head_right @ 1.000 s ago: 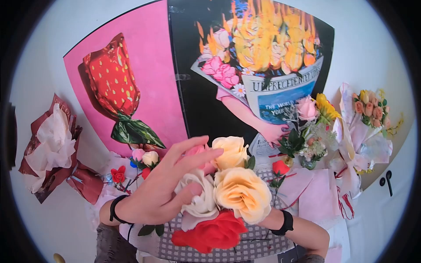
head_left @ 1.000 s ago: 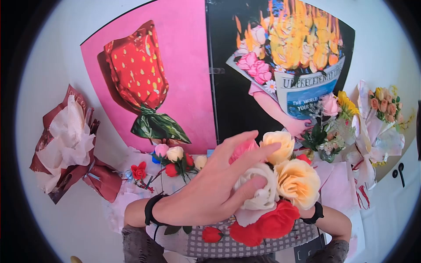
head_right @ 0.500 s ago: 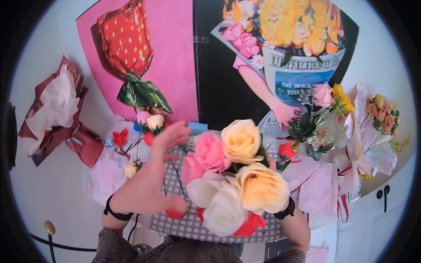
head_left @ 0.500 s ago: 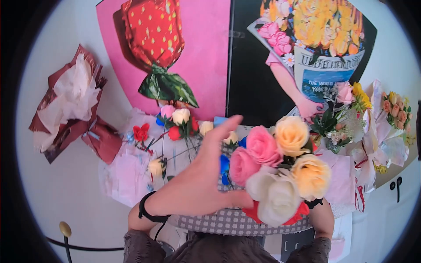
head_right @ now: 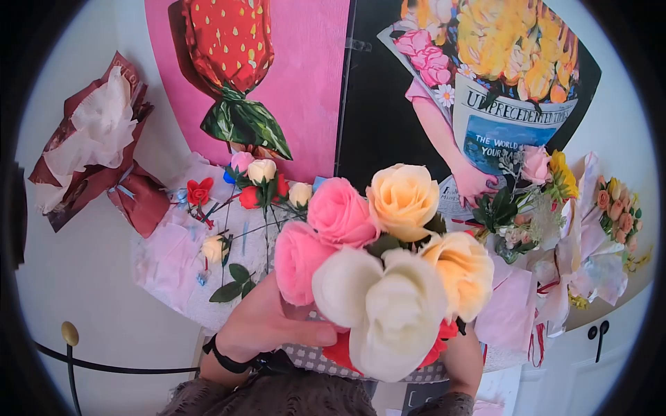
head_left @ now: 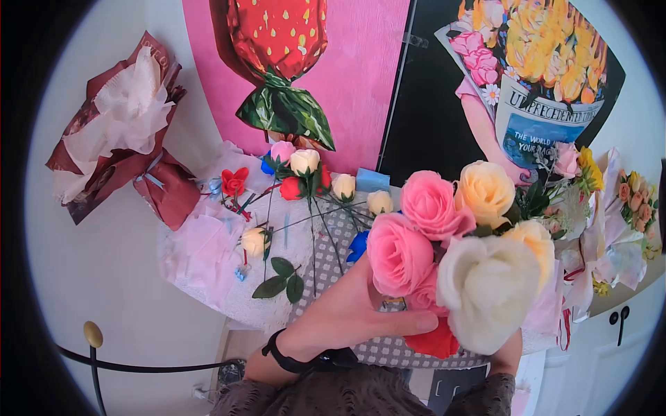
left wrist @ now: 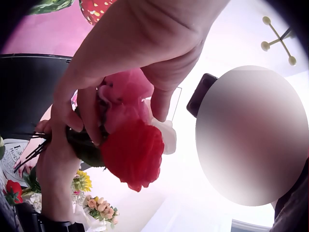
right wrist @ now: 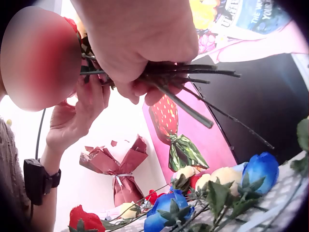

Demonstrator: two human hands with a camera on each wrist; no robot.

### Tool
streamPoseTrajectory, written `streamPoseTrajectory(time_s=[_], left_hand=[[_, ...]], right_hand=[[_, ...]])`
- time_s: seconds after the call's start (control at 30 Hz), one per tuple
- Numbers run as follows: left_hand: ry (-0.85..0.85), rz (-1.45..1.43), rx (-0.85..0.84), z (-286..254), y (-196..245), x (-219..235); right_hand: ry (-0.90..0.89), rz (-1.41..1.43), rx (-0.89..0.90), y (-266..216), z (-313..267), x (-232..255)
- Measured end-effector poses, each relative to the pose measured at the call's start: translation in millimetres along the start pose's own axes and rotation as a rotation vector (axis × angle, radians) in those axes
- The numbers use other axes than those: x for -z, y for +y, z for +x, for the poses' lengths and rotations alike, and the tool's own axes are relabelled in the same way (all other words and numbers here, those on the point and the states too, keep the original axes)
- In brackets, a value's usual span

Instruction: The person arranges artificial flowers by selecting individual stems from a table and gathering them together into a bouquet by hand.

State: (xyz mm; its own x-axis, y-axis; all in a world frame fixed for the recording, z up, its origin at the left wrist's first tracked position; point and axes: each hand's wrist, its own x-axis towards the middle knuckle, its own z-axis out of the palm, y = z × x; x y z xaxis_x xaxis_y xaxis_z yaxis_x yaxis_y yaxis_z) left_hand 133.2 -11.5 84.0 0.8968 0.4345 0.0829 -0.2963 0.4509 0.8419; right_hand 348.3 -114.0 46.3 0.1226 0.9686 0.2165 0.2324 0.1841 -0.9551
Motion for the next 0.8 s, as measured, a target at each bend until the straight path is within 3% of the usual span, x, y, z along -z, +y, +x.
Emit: streamPoseTrajectory(time_s=[0.13, 0.33, 0.4, 0.53, 0.63, 0.7, 0.73, 0.8], left_hand=[[0.023, 0.012, 0.060, 8, 6, -3], [0.004, -0.007, 0.015, 10, -4, 12], [0.138, -0.170, 0.067, 9, -9, 18], [0.124, -0.240, 0.055, 8, -12, 28], [0.165, -0.356, 0.095, 9, -7, 27], [0.243, -0.428, -0.177, 11, -16, 22], [0.245, -0.426, -0.178, 9, -20, 23], [0.276, -0.146, -0.229, 8, -23, 24]], right_hand=[[-0.019, -0.048, 0.025, 2, 15, 6], [-0.039, -0.104, 0.071, 5, 48, -4], [-0.048, -0.118, 0.092, 9, 46, 9], [-0.070, -0.145, 0.130, 6, 96, -28], [-0.090, -0.161, 0.166, 5, 121, -25], [-0.103, -0.176, 0.191, 9, 118, -32], [-0.109, -0.183, 0.204, 11, 118, -30], [-0.121, -0.197, 0.229, 14, 115, -26]])
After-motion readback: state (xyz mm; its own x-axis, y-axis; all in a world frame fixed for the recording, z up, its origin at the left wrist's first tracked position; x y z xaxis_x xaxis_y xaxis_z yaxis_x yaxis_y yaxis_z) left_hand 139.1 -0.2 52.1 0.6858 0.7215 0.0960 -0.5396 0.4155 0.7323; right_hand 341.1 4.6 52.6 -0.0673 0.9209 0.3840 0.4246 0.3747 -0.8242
